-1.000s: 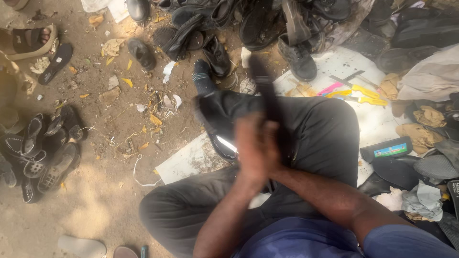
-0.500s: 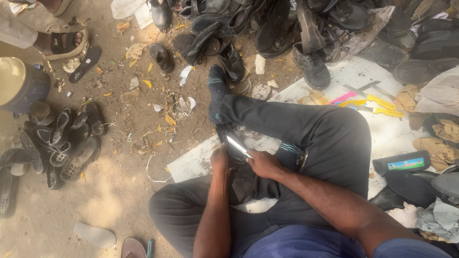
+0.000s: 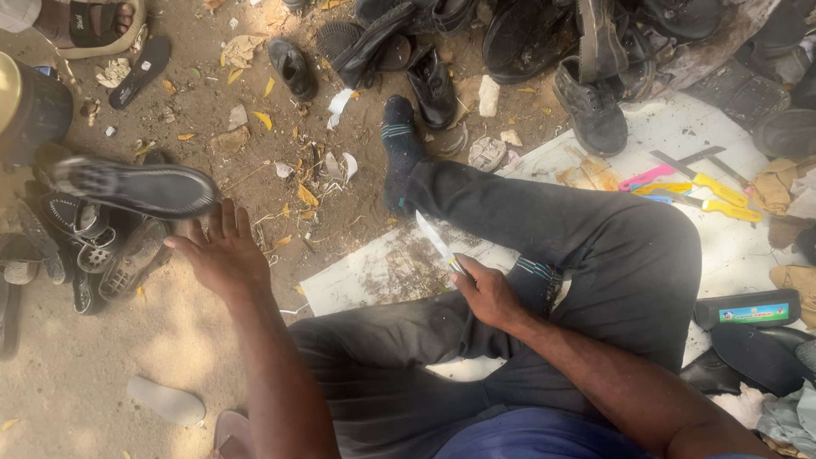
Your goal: The person sits on the ground and uses a knife to scrape and clean the sole of a black shoe. They hold the shoe with one hand and work on the bottom surface with the other, occasionally adjusting the shoe's position.
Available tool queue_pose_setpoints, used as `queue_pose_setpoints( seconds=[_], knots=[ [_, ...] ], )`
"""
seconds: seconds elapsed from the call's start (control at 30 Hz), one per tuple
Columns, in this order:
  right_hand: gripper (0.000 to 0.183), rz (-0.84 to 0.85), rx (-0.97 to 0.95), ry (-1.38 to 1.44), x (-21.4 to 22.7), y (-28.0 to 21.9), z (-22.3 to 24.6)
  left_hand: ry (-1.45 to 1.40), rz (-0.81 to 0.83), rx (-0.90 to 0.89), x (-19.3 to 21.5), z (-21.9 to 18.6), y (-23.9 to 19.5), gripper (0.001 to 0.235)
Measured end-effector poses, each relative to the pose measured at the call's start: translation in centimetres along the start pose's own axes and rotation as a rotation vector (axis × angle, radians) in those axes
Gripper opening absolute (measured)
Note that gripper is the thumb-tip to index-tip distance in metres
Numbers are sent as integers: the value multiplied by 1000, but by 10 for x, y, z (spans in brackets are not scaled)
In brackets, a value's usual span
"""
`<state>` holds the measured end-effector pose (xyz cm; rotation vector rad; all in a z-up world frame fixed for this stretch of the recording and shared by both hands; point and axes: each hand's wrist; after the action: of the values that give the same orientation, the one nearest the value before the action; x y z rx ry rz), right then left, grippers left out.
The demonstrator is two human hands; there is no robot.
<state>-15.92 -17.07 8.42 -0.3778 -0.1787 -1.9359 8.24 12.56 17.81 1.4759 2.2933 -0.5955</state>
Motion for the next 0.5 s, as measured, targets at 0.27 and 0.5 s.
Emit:
queue_pose_setpoints(
  seconds=[0.27, 0.5],
  knots=[
    [27, -144, -97, 6, 25, 49, 2, 1363, 351, -238, 8, 136, -42, 40],
    [34, -178, 461, -586, 44, 290, 33, 1180, 522, -444, -3, 168, -10, 34]
  ],
)
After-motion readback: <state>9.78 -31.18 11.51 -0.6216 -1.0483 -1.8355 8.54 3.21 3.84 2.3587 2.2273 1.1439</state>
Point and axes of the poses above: each hand's wrist, its own y-axis towards the middle knuckle, its own x-axis out of the back of the hand, z = x × y, and after that the axes turned 10 degrees about -z, right-handed
